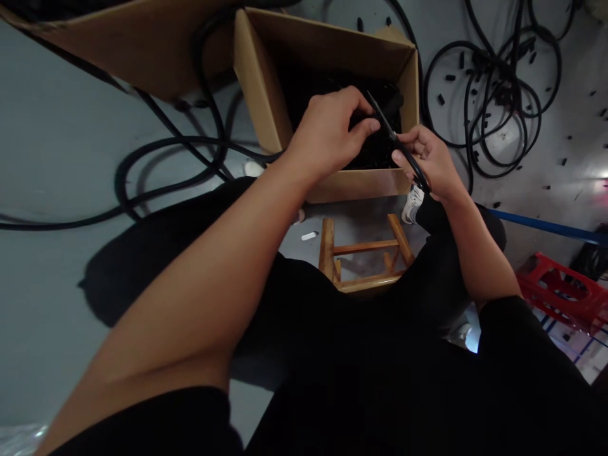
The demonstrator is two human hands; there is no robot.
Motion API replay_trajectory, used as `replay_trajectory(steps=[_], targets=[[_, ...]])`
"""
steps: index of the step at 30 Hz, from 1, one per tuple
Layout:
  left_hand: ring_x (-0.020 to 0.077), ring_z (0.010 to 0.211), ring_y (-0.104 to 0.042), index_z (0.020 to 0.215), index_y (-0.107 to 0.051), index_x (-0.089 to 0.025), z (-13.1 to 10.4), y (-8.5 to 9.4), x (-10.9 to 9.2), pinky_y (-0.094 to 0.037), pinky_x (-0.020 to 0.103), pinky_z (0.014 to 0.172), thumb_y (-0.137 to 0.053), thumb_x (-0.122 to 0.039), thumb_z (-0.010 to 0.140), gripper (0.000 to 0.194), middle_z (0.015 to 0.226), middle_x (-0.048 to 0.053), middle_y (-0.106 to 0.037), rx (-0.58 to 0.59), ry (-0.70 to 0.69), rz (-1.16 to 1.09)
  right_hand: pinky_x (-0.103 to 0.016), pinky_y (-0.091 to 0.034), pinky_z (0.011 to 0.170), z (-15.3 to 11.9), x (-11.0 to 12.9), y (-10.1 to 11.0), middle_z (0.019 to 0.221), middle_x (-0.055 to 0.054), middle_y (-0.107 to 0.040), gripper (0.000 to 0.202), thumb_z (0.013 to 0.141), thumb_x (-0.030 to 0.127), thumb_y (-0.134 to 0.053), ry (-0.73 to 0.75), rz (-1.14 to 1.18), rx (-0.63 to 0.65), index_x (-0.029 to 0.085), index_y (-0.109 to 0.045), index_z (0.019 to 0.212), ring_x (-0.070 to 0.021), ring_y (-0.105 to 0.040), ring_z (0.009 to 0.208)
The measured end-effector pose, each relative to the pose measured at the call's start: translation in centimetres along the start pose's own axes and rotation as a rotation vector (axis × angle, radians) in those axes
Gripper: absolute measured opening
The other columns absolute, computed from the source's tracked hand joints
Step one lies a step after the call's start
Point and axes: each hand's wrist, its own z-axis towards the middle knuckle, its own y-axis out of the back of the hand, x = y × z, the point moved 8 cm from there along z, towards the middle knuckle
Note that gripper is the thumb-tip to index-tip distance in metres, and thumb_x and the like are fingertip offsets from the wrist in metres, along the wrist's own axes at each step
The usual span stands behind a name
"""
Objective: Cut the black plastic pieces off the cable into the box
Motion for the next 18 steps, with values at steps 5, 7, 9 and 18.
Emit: replay_trajectory(steps=[5, 7, 9, 18], targets=[[0.0360, 0.116, -0.077, 0.106, -0.075, -0.030, 0.3, 1.5, 0.2, -0.059, 0.058, 0.113, -0.060, -0.045, 0.097, 0.023, 0.119, 0.010, -0.086, -0.047, 0.016, 0.096, -0.021, -0.054, 0.055, -0.1, -0.5, 0.2, 0.089, 0.005, -0.060, 0.055, 0.098, 0.064, -0.093, -0.003, -0.013, 0.020, 0.026, -0.063, 0.121, -0.0089, -0.058, 0.065], [0.0330, 0.108, -0.078, 0.103, -0.072, -0.031, 0.4, 2.0, 0.3, -0.061, 0.056, 0.109, -0.058, -0.046, 0.095, 0.023, 0.114, 0.010, -0.087, -0.057, 0.016, 0.065, -0.022, -0.057, 0.057, 0.0, -0.7, 0.3, 0.091, 0.005, -0.061, 0.058, 0.098, 0.068, -0.092, -0.001, -0.011, 0.035, 0.027, -0.063, 0.127, -0.0098, -0.060, 0.066], [0.0302, 0.100, -0.076, 0.101, -0.068, -0.033, 0.6, 2.4, 0.9, -0.063, 0.054, 0.106, -0.061, -0.051, 0.094, 0.020, 0.110, 0.008, -0.085, -0.063, 0.038, -0.029, -0.024, -0.060, 0.062, 0.2, -0.7, 0.4, 0.092, 0.004, -0.060, 0.062, 0.098, 0.072, -0.091, 0.009, -0.019, 0.046, 0.028, -0.062, 0.130, -0.0111, -0.062, 0.070], [0.0270, 0.122, -0.066, 0.099, -0.062, -0.025, 0.9, 1.4, 3.1, -0.064, 0.052, 0.118, -0.100, -0.056, 0.083, 0.052, 0.125, 0.008, -0.078, 0.003, 0.310, -0.744, -0.038, -0.065, 0.083, -0.1, 1.0, 0.0, 0.091, 0.000, -0.061, 0.051, 0.089, 0.054, -0.099, -0.007, -0.250, 0.067, 0.028, -0.072, 0.124, -0.0217, -0.065, 0.090]])
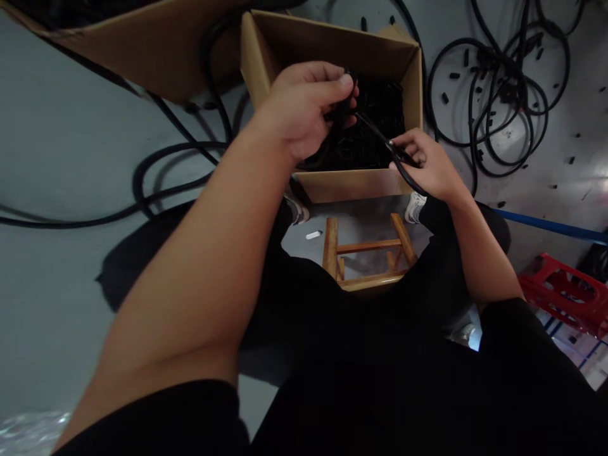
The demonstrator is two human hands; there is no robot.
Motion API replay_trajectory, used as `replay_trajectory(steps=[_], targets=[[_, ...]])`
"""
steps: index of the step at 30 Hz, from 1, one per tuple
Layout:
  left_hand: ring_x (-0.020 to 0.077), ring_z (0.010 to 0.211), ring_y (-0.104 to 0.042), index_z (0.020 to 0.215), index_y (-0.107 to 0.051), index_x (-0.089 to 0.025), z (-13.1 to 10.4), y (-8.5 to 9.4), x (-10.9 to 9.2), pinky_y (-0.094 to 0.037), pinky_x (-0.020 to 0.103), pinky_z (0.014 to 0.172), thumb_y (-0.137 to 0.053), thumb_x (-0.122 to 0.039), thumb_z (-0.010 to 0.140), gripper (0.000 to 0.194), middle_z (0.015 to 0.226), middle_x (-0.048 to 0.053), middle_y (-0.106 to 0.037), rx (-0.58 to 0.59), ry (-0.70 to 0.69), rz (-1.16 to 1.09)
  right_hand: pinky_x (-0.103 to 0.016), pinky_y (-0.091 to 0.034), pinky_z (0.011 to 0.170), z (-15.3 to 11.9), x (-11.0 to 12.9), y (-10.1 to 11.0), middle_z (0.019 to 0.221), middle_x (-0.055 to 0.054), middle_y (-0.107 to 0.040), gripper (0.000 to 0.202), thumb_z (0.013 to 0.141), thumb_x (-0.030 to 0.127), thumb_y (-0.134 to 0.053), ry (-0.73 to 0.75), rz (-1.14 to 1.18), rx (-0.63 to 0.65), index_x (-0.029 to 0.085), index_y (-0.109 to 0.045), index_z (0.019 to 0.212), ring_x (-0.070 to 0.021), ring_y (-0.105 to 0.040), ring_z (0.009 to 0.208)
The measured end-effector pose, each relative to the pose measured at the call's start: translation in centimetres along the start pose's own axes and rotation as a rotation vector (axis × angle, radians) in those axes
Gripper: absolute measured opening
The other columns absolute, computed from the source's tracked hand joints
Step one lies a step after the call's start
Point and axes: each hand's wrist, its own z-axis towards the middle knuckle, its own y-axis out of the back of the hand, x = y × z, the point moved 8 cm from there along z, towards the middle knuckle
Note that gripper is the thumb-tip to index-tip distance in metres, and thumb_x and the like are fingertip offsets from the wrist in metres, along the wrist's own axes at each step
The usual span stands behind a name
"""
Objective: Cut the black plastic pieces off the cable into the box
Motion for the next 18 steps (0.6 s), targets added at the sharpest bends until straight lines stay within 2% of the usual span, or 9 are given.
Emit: replay_trajectory(steps=[7, 9, 12, 15, 18], targets=[[0.0244, 0.119, -0.064, 0.104, -0.060, -0.025, -0.6, -1.7, 0.2, -0.064, 0.045, 0.110, -0.089, -0.042, 0.094, 0.035, 0.127, 0.006, -0.077, 0.064, 0.071, 0.043, -0.042, -0.066, 0.092, -0.2, 1.3, -0.4, 0.099, -0.003, -0.067, 0.045, 0.088, 0.045, -0.099, 0.024, -0.050, 0.009, 0.028, -0.076, 0.123, -0.0241, -0.066, 0.097], [0.0230, 0.119, -0.064, 0.105, -0.060, -0.025, -0.6, -2.0, 0.2, -0.063, 0.042, 0.109, -0.088, -0.038, 0.097, 0.032, 0.129, 0.005, -0.076, 0.071, 0.084, 0.053, -0.043, -0.065, 0.092, -0.2, 1.4, -0.4, 0.101, -0.004, -0.069, 0.045, 0.087, 0.046, -0.098, 0.032, -0.064, -0.004, 0.028, -0.075, 0.121, -0.0253, -0.066, 0.099], [0.0219, 0.120, -0.064, 0.110, -0.060, -0.024, -0.5, -2.0, 0.3, -0.063, 0.039, 0.107, -0.084, -0.033, 0.100, 0.027, 0.128, 0.005, -0.075, 0.053, 0.078, 0.061, -0.041, -0.064, 0.088, -0.1, 0.8, -0.4, 0.094, -0.001, -0.066, 0.047, 0.087, 0.052, -0.097, 0.032, -0.067, -0.017, 0.027, -0.074, 0.120, -0.0244, -0.065, 0.093], [0.0220, 0.118, -0.064, 0.117, -0.061, -0.026, 0.0, -1.1, 0.5, -0.061, 0.043, 0.112, -0.085, -0.048, 0.101, 0.035, 0.125, 0.002, -0.077, -0.018, 0.030, 0.154, -0.039, -0.062, 0.081, 0.2, -0.1, -0.1, 0.084, 0.002, -0.060, 0.051, 0.088, 0.059, -0.097, 0.013, -0.028, -0.069, 0.028, -0.071, 0.118, -0.0220, -0.062, 0.084], [0.0259, 0.117, -0.062, 0.113, -0.061, -0.028, 0.5, -0.7, 0.8, -0.056, 0.051, 0.116, -0.086, -0.070, 0.093, 0.053, 0.123, 0.003, -0.080, -0.037, -0.056, 0.360, -0.036, -0.059, 0.072, 0.5, -1.0, 0.0, 0.080, 0.003, -0.057, 0.055, 0.090, 0.070, -0.094, -0.029, 0.039, -0.100, 0.030, -0.067, 0.116, -0.0209, -0.059, 0.077]])
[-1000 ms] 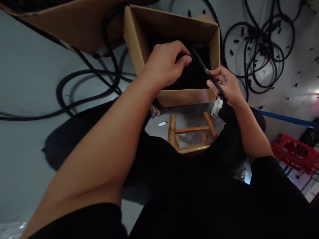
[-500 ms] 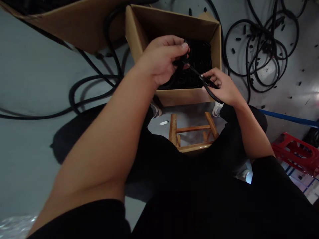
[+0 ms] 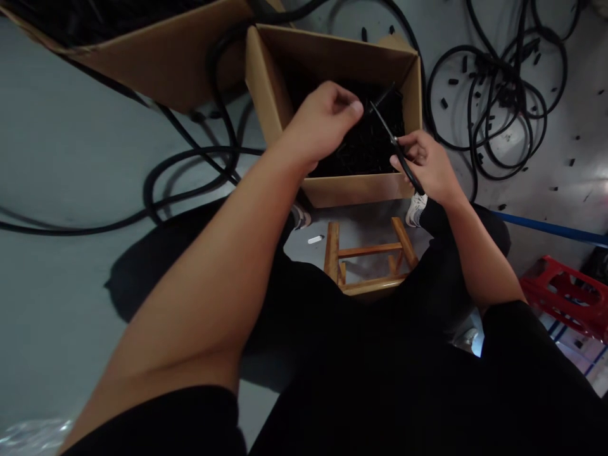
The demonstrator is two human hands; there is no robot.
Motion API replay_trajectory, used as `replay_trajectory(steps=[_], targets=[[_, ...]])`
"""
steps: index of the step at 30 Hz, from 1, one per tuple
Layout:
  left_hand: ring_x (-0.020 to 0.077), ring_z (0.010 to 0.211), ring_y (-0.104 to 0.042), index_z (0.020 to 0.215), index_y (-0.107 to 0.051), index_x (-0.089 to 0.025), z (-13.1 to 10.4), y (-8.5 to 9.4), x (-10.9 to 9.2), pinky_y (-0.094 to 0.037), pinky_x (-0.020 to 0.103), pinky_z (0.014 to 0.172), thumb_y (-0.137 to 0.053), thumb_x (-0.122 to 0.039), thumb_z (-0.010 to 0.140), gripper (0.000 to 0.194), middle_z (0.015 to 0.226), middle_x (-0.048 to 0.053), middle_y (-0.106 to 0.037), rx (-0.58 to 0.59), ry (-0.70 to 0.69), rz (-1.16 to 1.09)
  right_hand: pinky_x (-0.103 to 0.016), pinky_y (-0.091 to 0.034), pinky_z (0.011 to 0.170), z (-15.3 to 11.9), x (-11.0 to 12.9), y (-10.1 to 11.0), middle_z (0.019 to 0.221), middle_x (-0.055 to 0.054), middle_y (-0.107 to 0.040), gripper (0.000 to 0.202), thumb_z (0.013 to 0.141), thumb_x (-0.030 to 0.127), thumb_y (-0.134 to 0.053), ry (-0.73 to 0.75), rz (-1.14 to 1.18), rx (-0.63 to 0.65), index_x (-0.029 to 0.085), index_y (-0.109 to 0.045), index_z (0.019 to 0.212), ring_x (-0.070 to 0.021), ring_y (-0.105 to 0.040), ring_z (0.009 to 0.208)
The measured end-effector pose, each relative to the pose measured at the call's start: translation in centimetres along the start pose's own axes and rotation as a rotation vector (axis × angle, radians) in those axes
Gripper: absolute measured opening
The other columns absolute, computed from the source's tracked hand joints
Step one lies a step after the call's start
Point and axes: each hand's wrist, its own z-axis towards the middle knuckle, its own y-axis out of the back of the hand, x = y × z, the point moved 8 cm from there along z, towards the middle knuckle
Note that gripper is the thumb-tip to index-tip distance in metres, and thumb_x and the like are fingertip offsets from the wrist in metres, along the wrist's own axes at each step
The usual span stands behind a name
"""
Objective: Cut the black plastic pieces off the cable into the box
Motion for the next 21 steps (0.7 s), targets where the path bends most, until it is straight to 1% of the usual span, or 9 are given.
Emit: replay_trajectory(steps=[2, 3, 5, 7, 10, 12, 14, 18, 21], targets=[[0.0273, 0.114, -0.060, 0.110, -0.061, -0.028, 0.1, -0.4, 0.1, -0.053, 0.052, 0.113, -0.083, -0.074, 0.091, 0.055, 0.119, 0.004, -0.079, 0.029, -0.054, 0.139, -0.035, -0.058, 0.067, 0.1, -0.3, -0.3, 0.079, 0.004, -0.057, 0.060, 0.090, 0.076, -0.093, -0.023, 0.035, 0.018, 0.030, -0.065, 0.116, -0.0202, -0.059, 0.074], [0.0276, 0.115, -0.058, 0.111, -0.061, -0.027, 0.2, -0.6, 0.2, -0.051, 0.052, 0.112, -0.079, -0.075, 0.094, 0.053, 0.114, 0.003, -0.078, 0.047, -0.073, 0.198, -0.034, -0.057, 0.066, 0.0, -0.4, -0.4, 0.079, 0.004, -0.057, 0.062, 0.089, 0.078, -0.093, -0.030, 0.049, 0.032, 0.030, -0.064, 0.116, -0.0197, -0.059, 0.073], [0.0283, 0.121, -0.055, 0.116, -0.064, -0.027, 0.1, -1.1, 0.2, -0.047, 0.052, 0.113, -0.066, -0.074, 0.103, 0.049, 0.105, 0.002, -0.076, 0.088, -0.097, 0.276, -0.034, -0.057, 0.065, 0.0, -0.5, -0.7, 0.079, 0.004, -0.059, 0.063, 0.090, 0.078, -0.093, -0.042, 0.075, 0.051, 0.030, -0.063, 0.117, -0.0189, -0.060, 0.072], [0.0301, 0.132, -0.054, 0.122, -0.069, -0.029, -0.2, -1.6, -0.1, -0.046, 0.051, 0.113, -0.056, -0.071, 0.107, 0.047, 0.100, 0.002, -0.076, 0.113, -0.114, 0.289, -0.033, -0.058, 0.066, 0.1, -0.8, -0.8, 0.080, 0.005, -0.060, 0.063, 0.091, 0.077, -0.093, -0.050, 0.090, 0.054, 0.030, -0.062, 0.118, -0.0183, -0.062, 0.073], [0.0349, 0.136, -0.063, 0.116, -0.074, -0.034, -0.7, -2.0, -1.0, -0.052, 0.049, 0.107, -0.062, -0.063, 0.102, 0.034, 0.104, 0.003, -0.082, 0.088, -0.150, 0.286, -0.032, -0.060, 0.070, 0.4, -1.2, -0.9, 0.087, 0.004, -0.062, 0.066, 0.089, 0.077, -0.095, -0.053, 0.107, 0.042, 0.030, -0.059, 0.117, -0.0176, -0.064, 0.079], [0.0371, 0.129, -0.072, 0.111, -0.075, -0.034, -1.2, -2.2, -1.6, -0.056, 0.049, 0.104, -0.066, -0.056, 0.099, 0.026, 0.108, 0.005, -0.085, 0.054, -0.181, 0.313, -0.032, -0.061, 0.075, 0.5, -1.4, -1.0, 0.095, 0.002, -0.065, 0.069, 0.088, 0.079, -0.096, -0.053, 0.128, 0.037, 0.029, -0.057, 0.117, -0.0173, -0.066, 0.085], [0.0371, 0.122, -0.077, 0.108, -0.074, -0.033, -1.6, -2.6, -2.0, -0.059, 0.049, 0.104, -0.067, -0.051, 0.099, 0.022, 0.111, 0.007, -0.086, 0.054, -0.203, 0.335, -0.032, -0.063, 0.078, 0.5, -1.3, -0.9, 0.101, 0.001, -0.067, 0.072, 0.087, 0.081, -0.096, -0.046, 0.140, 0.037, 0.029, -0.056, 0.116, -0.0174, -0.068, 0.089], [0.0380, 0.120, -0.078, 0.105, -0.073, -0.032, -1.9, -2.9, -2.2, -0.059, 0.049, 0.102, -0.066, -0.050, 0.100, 0.020, 0.110, 0.008, -0.085, 0.098, -0.221, 0.322, -0.033, -0.064, 0.075, 0.3, -0.7, -0.8, 0.101, -0.001, -0.068, 0.072, 0.087, 0.082, -0.096, -0.026, 0.124, 0.056, 0.029, -0.056, 0.114, -0.0191, -0.069, 0.091], [0.0374, 0.116, -0.075, 0.098, -0.069, -0.034, -1.8, -2.4, -2.6, -0.058, 0.047, 0.096, -0.064, -0.056, 0.101, 0.023, 0.097, 0.007, -0.081, 0.091, -0.224, 0.318, -0.033, -0.063, 0.069, 0.0, -0.3, -0.6, 0.096, 0.000, -0.066, 0.070, 0.088, 0.082, -0.094, -0.022, 0.095, 0.048, 0.028, -0.056, 0.112, -0.0193, -0.068, 0.086]])
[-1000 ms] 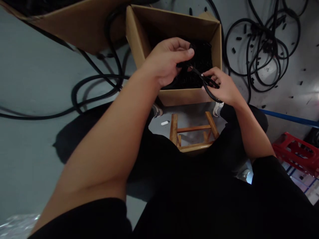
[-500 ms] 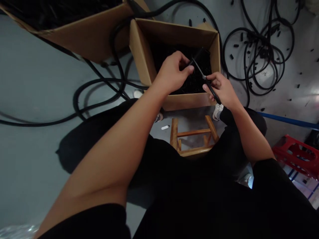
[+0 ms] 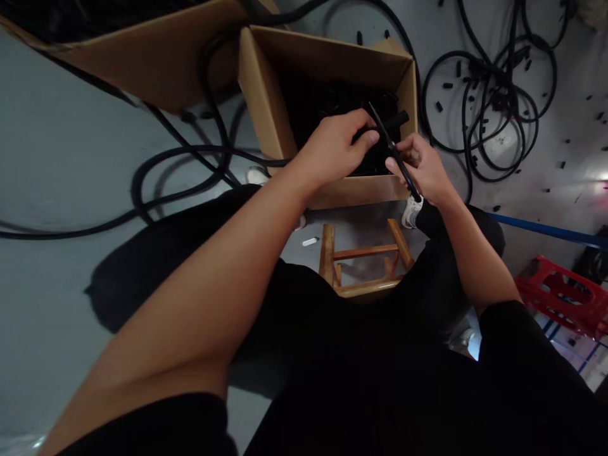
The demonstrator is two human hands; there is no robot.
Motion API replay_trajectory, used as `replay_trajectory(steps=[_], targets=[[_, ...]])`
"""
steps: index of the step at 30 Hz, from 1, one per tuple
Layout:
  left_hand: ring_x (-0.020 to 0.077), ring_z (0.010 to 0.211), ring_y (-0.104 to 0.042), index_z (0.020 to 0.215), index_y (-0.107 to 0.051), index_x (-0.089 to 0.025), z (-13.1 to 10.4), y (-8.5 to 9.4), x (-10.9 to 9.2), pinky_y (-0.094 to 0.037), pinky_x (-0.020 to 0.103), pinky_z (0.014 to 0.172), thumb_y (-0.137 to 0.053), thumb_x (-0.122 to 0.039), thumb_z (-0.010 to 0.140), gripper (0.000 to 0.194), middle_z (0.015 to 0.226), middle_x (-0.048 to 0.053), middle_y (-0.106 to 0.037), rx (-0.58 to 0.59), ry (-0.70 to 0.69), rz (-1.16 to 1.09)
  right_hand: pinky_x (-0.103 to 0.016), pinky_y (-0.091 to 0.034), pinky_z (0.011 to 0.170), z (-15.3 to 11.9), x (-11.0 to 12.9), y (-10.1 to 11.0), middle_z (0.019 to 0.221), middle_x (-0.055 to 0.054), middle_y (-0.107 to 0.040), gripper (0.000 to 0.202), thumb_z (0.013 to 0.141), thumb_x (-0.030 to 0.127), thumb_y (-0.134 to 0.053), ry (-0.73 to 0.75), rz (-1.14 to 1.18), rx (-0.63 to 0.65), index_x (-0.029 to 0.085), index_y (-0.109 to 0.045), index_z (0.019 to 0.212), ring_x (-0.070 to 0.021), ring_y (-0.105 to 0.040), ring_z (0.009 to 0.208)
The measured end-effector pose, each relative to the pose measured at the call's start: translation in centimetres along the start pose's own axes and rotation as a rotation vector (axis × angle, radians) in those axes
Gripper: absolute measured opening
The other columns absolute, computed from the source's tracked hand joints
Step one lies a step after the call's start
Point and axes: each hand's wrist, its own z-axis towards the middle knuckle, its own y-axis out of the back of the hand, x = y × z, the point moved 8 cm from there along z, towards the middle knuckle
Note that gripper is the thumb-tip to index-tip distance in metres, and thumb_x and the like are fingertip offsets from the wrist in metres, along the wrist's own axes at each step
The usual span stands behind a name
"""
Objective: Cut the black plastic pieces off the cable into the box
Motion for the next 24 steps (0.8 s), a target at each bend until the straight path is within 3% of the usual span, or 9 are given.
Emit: replay_trajectory(steps=[5, 9, 15, 17, 19, 22, 24], targets=[[0.0282, 0.093, -0.063, 0.082, -0.057, -0.030, 0.4, 1.0, -0.2, -0.055, 0.043, 0.096, -0.054, -0.062, 0.107, 0.041, 0.079, 0.004, -0.071, 0.067, -0.005, 0.035, -0.031, -0.057, 0.057, -0.3, -0.1, 0.1, 0.087, 0.002, -0.061, 0.067, 0.089, 0.081, -0.093, -0.049, 0.019, 0.014, 0.029, -0.057, 0.113, -0.0166, -0.061, 0.071], [0.0232, 0.080, -0.055, 0.084, -0.061, -0.030, 0.4, 1.3, 0.3, -0.051, 0.041, 0.082, -0.058, -0.078, 0.104, 0.052, 0.077, 0.003, -0.072, 0.123, 0.035, -0.077, -0.030, -0.058, 0.058, -0.3, 0.0, 0.1, 0.088, 0.003, -0.059, 0.068, 0.087, 0.078, -0.095, -0.047, 0.037, 0.059, 0.030, -0.057, 0.115, -0.0156, -0.061, 0.071], [0.0213, 0.076, -0.053, 0.089, -0.070, -0.027, -0.2, -0.5, 0.9, -0.045, 0.040, 0.073, -0.067, -0.081, 0.101, 0.055, 0.081, 0.007, -0.069, 0.348, 0.101, -0.205, -0.027, -0.057, 0.056, -0.5, 0.2, -0.1, 0.088, 0.003, -0.059, 0.067, 0.088, 0.077, -0.096, -0.033, 0.038, 0.108, 0.029, -0.058, 0.116, -0.0133, -0.060, 0.069], [0.0232, 0.077, -0.057, 0.090, -0.071, -0.027, 0.0, -0.2, 1.4, -0.047, 0.042, 0.075, -0.069, -0.081, 0.099, 0.055, 0.082, 0.008, -0.069, 0.312, 0.116, -0.215, -0.027, -0.054, 0.049, -0.5, -0.2, 0.1, 0.085, 0.004, -0.058, 0.066, 0.090, 0.078, -0.095, -0.060, 0.052, 0.092, 0.029, -0.060, 0.118, -0.0132, -0.058, 0.064], [0.0263, 0.084, -0.063, 0.092, -0.069, -0.028, 0.5, 0.7, 2.2, -0.051, 0.044, 0.080, -0.069, -0.079, 0.100, 0.052, 0.084, 0.008, -0.070, 0.204, 0.138, -0.235, -0.027, -0.054, 0.049, -0.4, -0.7, 0.4, 0.084, 0.004, -0.057, 0.064, 0.092, 0.077, -0.093, -0.074, 0.053, 0.082, 0.030, -0.061, 0.121, -0.0136, -0.057, 0.063], [0.0254, 0.102, -0.067, 0.097, -0.062, -0.026, 0.8, 2.1, 3.1, -0.059, 0.045, 0.098, -0.075, -0.062, 0.104, 0.039, 0.094, 0.004, -0.076, 0.021, 0.193, -0.369, -0.031, -0.062, 0.062, -0.1, -0.7, 0.7, 0.087, 0.003, -0.057, 0.057, 0.091, 0.065, -0.097, -0.026, -0.024, 0.069, 0.029, -0.063, 0.121, -0.0164, -0.061, 0.074], [0.0227, 0.110, -0.066, 0.098, -0.058, -0.025, 0.7, 2.4, 3.5, -0.060, 0.044, 0.105, -0.082, -0.046, 0.102, 0.033, 0.103, 0.002, -0.077, -0.038, 0.244, -0.526, -0.035, -0.066, 0.076, -0.1, -0.4, 0.8, 0.089, 0.002, -0.059, 0.052, 0.090, 0.056, -0.098, 0.016, -0.112, 0.062, 0.028, -0.065, 0.119, -0.0190, -0.064, 0.084]])
